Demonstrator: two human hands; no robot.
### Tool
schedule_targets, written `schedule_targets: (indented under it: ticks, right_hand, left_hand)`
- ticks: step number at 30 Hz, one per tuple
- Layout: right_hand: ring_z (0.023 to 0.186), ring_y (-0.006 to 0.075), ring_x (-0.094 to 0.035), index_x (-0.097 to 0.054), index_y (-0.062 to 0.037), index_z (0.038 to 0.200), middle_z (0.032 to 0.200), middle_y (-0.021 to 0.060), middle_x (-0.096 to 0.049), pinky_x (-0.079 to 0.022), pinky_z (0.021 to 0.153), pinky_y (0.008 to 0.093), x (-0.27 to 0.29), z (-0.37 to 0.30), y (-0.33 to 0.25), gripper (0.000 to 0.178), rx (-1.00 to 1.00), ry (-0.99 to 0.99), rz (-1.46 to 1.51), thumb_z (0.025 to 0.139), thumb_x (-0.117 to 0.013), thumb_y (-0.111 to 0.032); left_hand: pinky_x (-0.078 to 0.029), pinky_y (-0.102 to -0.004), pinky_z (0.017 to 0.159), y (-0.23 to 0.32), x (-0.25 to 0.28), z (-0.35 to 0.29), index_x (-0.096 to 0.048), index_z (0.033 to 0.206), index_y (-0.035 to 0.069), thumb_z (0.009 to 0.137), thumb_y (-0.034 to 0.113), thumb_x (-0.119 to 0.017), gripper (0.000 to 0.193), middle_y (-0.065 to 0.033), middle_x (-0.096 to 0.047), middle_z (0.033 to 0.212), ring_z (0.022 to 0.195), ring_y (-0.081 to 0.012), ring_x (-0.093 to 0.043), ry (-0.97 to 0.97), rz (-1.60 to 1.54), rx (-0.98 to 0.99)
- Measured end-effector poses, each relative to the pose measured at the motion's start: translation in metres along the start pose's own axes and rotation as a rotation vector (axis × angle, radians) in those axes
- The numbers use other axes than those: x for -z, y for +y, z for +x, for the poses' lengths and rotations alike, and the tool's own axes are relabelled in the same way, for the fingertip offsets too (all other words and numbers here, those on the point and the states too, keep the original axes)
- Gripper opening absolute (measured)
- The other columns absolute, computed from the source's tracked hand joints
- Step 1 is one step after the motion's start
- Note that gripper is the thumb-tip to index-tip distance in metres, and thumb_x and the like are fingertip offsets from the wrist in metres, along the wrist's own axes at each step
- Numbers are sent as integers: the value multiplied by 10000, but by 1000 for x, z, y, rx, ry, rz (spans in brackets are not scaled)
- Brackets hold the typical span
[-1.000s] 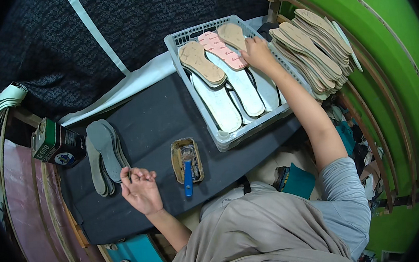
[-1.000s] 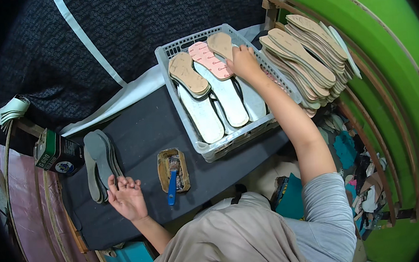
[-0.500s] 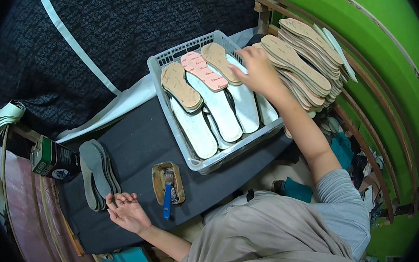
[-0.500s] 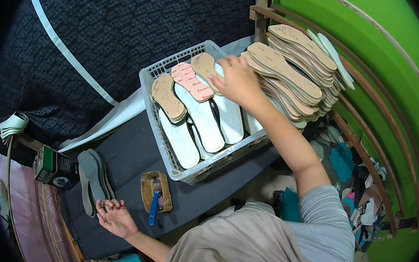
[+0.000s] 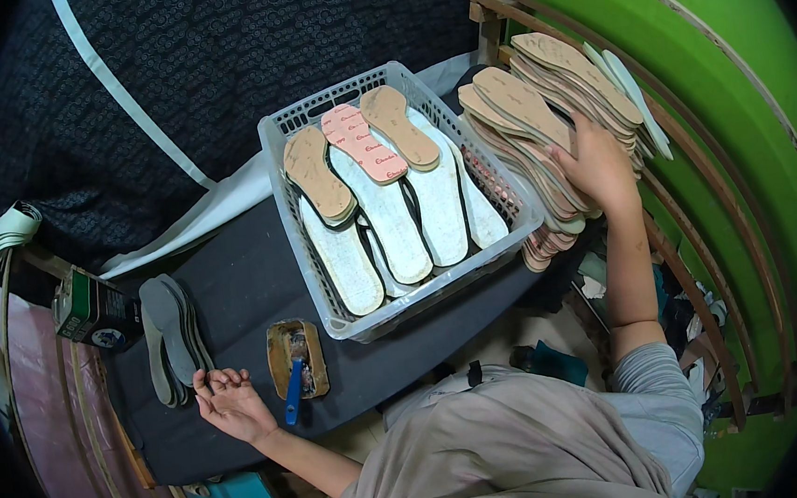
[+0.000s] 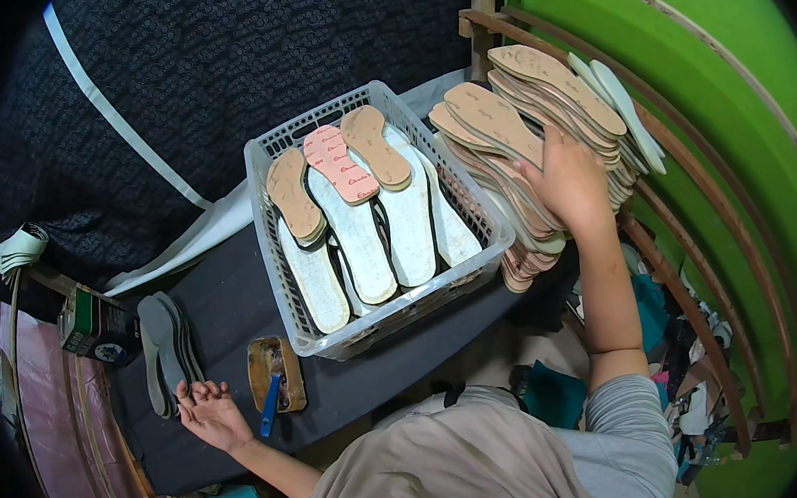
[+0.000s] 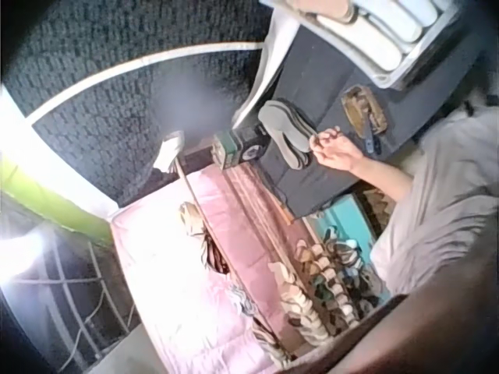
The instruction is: The person applies adhesive to shoe insoles using a brush, taking insoles from stacks, coating them with adhesive from a small container, and placing them into a plastic basket.
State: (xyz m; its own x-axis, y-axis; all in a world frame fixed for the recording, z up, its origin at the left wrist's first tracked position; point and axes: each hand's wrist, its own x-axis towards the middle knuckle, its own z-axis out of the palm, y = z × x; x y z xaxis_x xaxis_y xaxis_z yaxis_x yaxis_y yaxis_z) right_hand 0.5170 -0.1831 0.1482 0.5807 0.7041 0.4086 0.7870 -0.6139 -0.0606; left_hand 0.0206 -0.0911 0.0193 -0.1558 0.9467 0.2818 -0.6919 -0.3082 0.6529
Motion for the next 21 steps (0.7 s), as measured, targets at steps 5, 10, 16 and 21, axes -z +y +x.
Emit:
schedule_targets:
  ticks: [5,10,16,21]
  right_hand:
    - [978,354,-572,-530,14,1133,1044,200,-593,-447,850,458,-7,-2,5,493,46,54,-2,797,-655,-324]
    - [893,355,-589,-562,-2,1100,1042,186,-565,-483,767,425,10,-17,-19,450,19,208,89,788,-670,-309]
    - [906,350,-584,-563,-16,1120,1014,166,-550,-480,743,403,32,-58,-72,458,98,431,380,772,-696,-281]
    - [896,331,-581,-557,-15,1132,1015,154,-549,-484,752,382,26,-95,-137,522,297,424,613,707,-748,-250]
  left_hand:
    - [-386,-333,712,-3,-9,-1,-467,1103,81,942,333,-388,308,-51,-454,813,736,-161,-439,37,8,33]
    - [-387,-329,706,2,3,-7,-484,1104,95,948,347,-381,313,-41,-455,820,734,-157,-441,1,19,42]
    - [-391,-330,698,17,13,-5,-479,1109,99,939,355,-379,323,-40,-456,813,731,-159,-442,36,36,40]
    - [-407,-336,711,21,9,2,-455,1102,54,906,374,-428,375,-82,-494,832,752,-182,-473,-140,93,89]
